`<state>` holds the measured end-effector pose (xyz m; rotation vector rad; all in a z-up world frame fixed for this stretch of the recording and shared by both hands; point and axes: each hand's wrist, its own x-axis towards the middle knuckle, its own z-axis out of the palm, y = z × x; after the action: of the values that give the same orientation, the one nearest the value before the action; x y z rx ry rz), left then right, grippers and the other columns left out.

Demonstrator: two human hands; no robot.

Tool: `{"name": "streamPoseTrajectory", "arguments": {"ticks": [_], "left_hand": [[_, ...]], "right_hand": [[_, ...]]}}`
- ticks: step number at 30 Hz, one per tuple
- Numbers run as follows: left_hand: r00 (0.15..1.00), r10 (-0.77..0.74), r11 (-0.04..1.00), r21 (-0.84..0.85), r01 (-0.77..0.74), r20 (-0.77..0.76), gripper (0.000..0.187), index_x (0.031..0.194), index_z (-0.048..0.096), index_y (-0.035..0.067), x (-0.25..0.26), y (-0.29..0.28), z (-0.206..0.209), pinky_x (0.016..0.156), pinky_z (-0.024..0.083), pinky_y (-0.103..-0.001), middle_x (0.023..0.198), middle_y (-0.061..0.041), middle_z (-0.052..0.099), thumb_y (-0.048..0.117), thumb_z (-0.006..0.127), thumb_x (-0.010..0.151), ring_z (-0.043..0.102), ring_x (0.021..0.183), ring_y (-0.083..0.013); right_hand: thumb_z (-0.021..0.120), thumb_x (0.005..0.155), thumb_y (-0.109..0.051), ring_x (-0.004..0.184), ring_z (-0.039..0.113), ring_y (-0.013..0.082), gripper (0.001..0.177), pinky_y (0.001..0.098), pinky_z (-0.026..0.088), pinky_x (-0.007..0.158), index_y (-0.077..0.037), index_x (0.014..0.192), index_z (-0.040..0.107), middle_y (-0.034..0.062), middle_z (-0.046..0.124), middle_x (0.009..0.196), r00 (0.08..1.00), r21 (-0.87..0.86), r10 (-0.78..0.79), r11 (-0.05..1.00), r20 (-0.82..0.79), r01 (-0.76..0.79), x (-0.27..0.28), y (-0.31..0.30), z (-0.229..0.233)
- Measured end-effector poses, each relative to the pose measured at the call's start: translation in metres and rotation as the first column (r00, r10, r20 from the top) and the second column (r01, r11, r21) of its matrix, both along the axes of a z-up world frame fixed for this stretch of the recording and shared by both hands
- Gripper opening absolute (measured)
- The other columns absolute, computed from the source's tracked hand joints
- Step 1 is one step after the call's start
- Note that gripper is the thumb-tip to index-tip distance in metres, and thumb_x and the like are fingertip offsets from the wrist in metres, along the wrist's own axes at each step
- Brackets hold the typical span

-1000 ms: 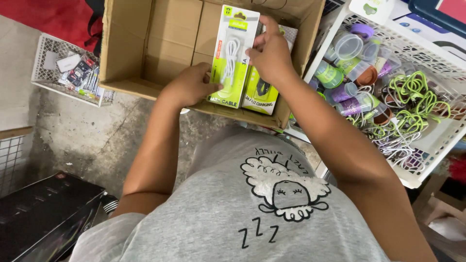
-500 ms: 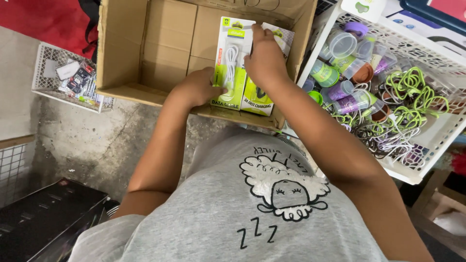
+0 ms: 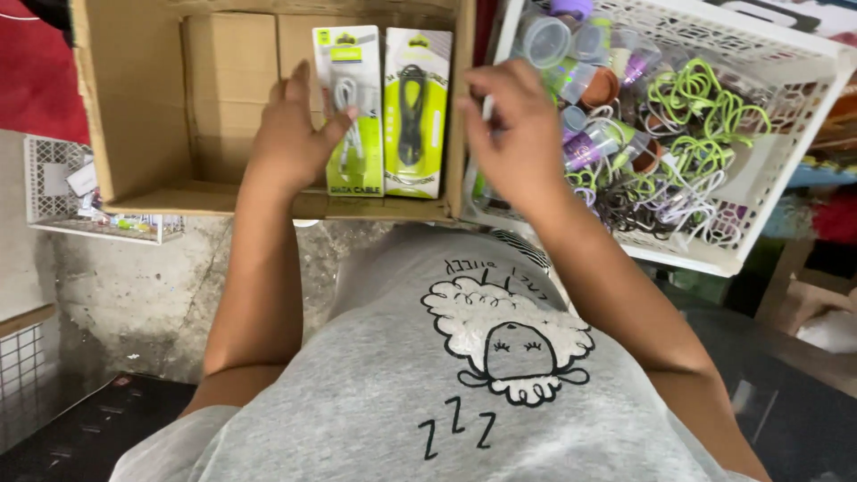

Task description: Sorting and inserting USB charging cables into retail plastic packaging.

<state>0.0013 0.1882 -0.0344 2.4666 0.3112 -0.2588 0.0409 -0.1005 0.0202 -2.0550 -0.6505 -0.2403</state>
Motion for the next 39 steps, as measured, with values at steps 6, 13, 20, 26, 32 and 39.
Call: {"name": "streamPoseTrajectory", "arguments": {"ticks": [6, 13, 20, 26, 32, 39], "left_hand": [[0.852, -0.097, 0.987, -0.062, 0.15, 0.515, 0.058, 0.147, 0.051, -0.006, 0.008, -0.08, 0.045, 0.111, 0.046, -0.046, 0.14, -0.027, 0.055, 0.02, 0.08, 0.104, 0.055, 0.129, -0.044], [0.796, -0.165, 0.935, -0.163, 0.313, 0.582, 0.044, 0.141, 0.057, 0.0, 0.018, -0.171, 0.072, 0.112, 0.049, -0.041, 0.136, -0.018, 0.059, 0.011, 0.078, 0.103, 0.059, 0.129, -0.0366], [0.771, -0.265, 0.895, -0.15, 0.42, 0.579, 0.041, 0.133, 0.062, 0.0, 0.023, -0.238, 0.072, 0.108, 0.048, -0.042, 0.132, -0.02, 0.06, 0.011, 0.078, 0.098, 0.059, 0.124, -0.0379], [0.814, -0.295, 0.89, -0.165, 0.424, 0.5, 0.038, 0.133, 0.063, 0.0, 0.019, -0.268, 0.061, 0.104, 0.05, -0.043, 0.127, -0.019, 0.062, 0.015, 0.075, 0.1, 0.06, 0.12, -0.0375], [0.848, -0.311, 0.899, -0.157, 0.409, 0.429, 0.039, 0.133, 0.063, 0.0, 0.014, -0.285, 0.062, 0.097, 0.05, -0.043, 0.123, -0.02, 0.063, 0.016, 0.074, 0.099, 0.06, 0.116, -0.0387], [0.857, -0.319, 0.898, -0.159, 0.41, 0.405, 0.038, 0.13, 0.064, 0.0, 0.014, -0.292, 0.058, 0.095, 0.049, -0.044, 0.117, -0.019, 0.064, 0.017, 0.074, 0.098, 0.061, 0.111, -0.0379]], "right_hand": [[0.07, 0.107, 0.005, 0.084, 0.061, 0.0108, 0.012, 0.0243, 0.048, 0.072, -0.002, 0.117, 0.073, 0.0096, 0.067, 0.105, 0.957, -0.054, -0.288, 0.956, 0.009, 0.288, 0.005, -0.155, -0.057], [0.066, 0.109, 0.003, 0.079, 0.064, 0.0099, 0.007, 0.026, 0.053, 0.071, 0.001, 0.115, 0.07, 0.0041, 0.07, 0.095, 0.795, 0.186, -0.489, 0.798, -0.358, 0.574, -0.003, -0.326, -0.082], [0.074, 0.09, 0.012, 0.086, 0.07, 0.0268, 0.014, 0.0356, 0.057, 0.078, 0.003, 0.101, 0.074, 0.0156, 0.071, 0.1, 0.84, -0.268, -0.465, 0.802, 0.279, 0.533, 0.024, -0.382, -0.069], [0.076, 0.097, 0.005, 0.083, 0.068, 0.0209, 0.013, 0.0319, 0.053, 0.075, -0.005, 0.104, 0.078, 0.0103, 0.072, 0.097, 0.939, -0.184, -0.317, 0.939, -0.134, 0.291, 0.035, -0.35, -0.077], [0.075, 0.087, 0.0, 0.101, 0.065, 0.0285, 0.017, 0.0407, 0.054, 0.09, -0.011, 0.1, 0.078, 0.0089, 0.068, 0.1, 0.987, -0.408, 0.018, 0.909, -0.16, -0.083, 0.038, -0.345, -0.079], [0.087, 0.068, -0.022, 0.115, 0.058, 0.0367, 0.023, 0.0544, 0.045, 0.098, -0.012, 0.086, 0.076, 0.0126, 0.065, 0.105, 0.995, -0.715, 0.015, 0.694, -0.097, -0.08, 0.018, -0.343, -0.074]]}}
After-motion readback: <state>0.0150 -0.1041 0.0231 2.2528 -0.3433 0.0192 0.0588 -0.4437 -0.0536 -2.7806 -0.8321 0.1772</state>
